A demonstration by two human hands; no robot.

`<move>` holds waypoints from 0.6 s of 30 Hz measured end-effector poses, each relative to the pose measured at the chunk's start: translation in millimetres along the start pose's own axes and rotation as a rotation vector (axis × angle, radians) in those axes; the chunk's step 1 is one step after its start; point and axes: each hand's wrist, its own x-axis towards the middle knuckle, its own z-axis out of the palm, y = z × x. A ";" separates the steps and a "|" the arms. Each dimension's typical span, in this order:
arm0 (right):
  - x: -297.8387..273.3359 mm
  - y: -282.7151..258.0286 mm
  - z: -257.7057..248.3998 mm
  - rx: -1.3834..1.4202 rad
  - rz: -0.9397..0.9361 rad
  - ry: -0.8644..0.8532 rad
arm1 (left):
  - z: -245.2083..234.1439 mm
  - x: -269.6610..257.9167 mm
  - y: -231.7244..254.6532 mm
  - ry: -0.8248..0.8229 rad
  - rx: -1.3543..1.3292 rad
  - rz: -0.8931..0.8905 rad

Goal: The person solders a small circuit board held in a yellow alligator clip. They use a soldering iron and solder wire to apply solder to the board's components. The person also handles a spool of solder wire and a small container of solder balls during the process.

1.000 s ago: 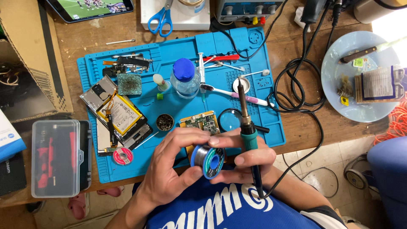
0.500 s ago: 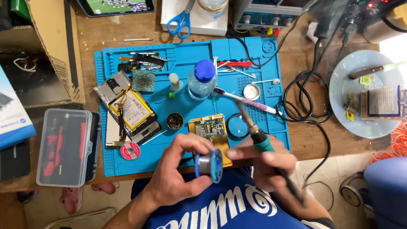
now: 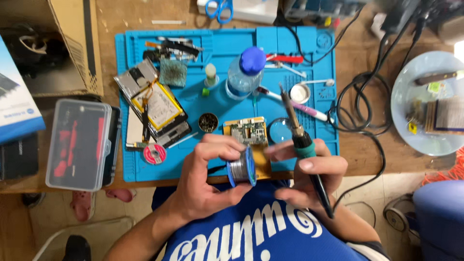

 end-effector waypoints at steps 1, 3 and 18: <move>0.5 -0.3 2.4 0.001 0.014 0.002 | 1.2 0.6 1.5 -0.001 -0.006 -0.013; 4.5 0.5 6.0 -0.048 0.030 -0.018 | 3.3 5.1 4.4 0.020 0.043 0.057; -1.1 -2.8 6.8 -0.003 0.173 -0.008 | 9.5 10.1 0.6 -0.086 -0.006 -0.059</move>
